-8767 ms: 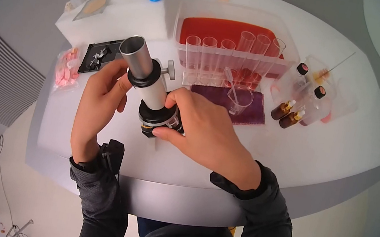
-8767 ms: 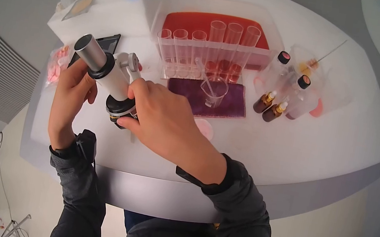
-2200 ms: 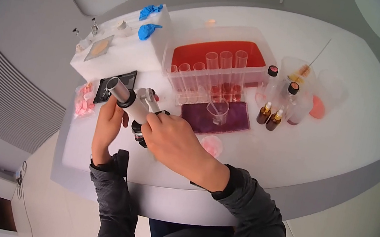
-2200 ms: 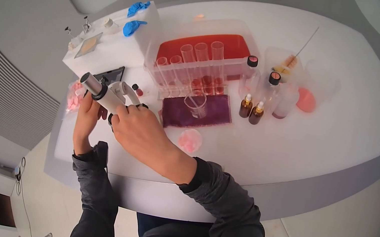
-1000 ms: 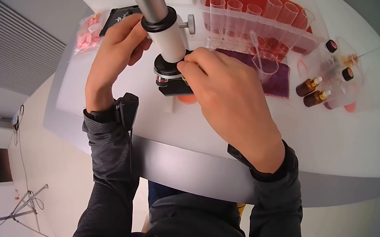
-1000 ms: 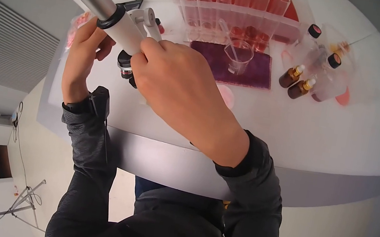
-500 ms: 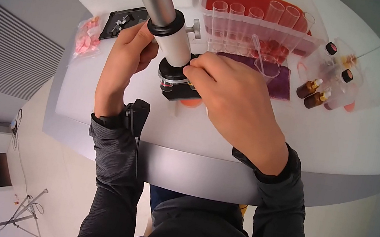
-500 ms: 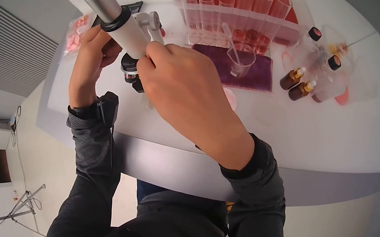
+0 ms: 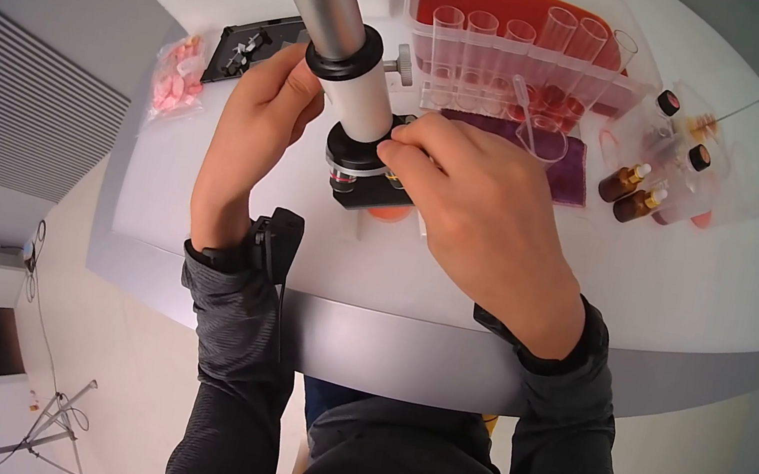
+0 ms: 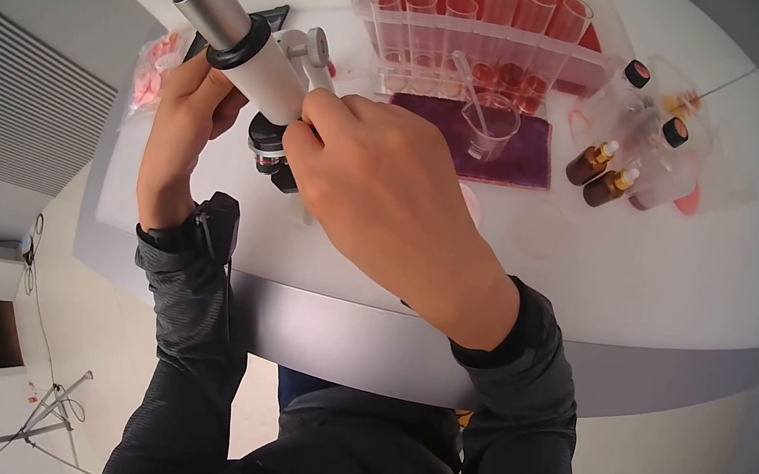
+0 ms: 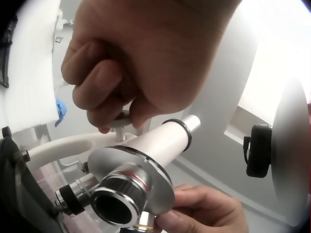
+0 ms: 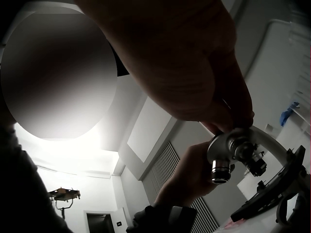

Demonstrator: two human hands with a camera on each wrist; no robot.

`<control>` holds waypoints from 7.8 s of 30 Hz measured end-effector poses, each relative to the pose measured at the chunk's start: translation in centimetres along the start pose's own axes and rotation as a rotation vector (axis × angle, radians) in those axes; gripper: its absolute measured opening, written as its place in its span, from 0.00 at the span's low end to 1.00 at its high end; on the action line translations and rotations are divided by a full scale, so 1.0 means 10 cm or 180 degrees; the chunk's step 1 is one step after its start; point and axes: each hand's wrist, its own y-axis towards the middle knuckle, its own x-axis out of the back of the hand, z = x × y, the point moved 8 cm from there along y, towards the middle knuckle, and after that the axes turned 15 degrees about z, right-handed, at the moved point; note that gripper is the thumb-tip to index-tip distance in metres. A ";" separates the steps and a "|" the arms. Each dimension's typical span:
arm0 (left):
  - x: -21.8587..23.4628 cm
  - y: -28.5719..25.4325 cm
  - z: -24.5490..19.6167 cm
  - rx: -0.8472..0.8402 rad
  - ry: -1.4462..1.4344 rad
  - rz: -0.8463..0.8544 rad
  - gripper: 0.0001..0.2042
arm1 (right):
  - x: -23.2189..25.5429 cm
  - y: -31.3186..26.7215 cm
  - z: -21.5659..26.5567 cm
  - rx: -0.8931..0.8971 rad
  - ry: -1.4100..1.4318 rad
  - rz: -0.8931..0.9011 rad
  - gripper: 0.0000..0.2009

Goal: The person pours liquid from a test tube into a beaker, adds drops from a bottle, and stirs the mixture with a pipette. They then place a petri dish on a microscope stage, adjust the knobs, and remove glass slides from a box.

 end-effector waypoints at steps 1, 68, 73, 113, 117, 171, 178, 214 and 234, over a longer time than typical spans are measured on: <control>0.01 0.00 0.01 0.0068 0.0019 -0.0023 0.19 | 0.01 0.00 0.00 -0.0060 0.0074 0.0022 0.09; -0.07 0.06 0.07 0.0194 0.0267 -0.0193 0.21 | 0.05 0.01 0.00 -0.0122 0.0166 -0.0019 0.12; -0.02 0.09 0.14 0.0199 0.0859 -0.0357 0.23 | 0.02 0.02 -0.01 -0.0179 0.0300 -0.0057 0.12; -0.06 0.03 -0.13 -0.0210 0.2407 -0.0682 0.23 | -0.06 -0.10 0.06 -0.0338 0.0135 -0.0397 0.19; -0.03 -0.01 -0.19 -0.0290 0.2640 -0.0721 0.23 | -0.05 -0.05 0.10 -0.0278 -0.0064 -0.0400 0.15; 0.05 -0.06 -0.23 -0.0200 0.0838 -0.0247 0.11 | 0.05 0.11 0.13 -0.0148 -0.0293 0.0666 0.12; 0.10 -0.09 -0.25 -0.0369 0.0568 -0.0229 0.13 | 0.05 0.13 -0.02 -0.0141 0.0238 0.0598 0.08; 0.09 -0.06 -0.16 -0.0247 0.0662 -0.0010 0.12 | -0.01 0.14 0.06 -0.0086 -0.0091 0.0556 0.06; 0.10 -0.09 -0.24 -0.0458 0.1033 -0.0206 0.13 | -0.02 0.15 0.06 -0.0092 -0.0094 0.0595 0.05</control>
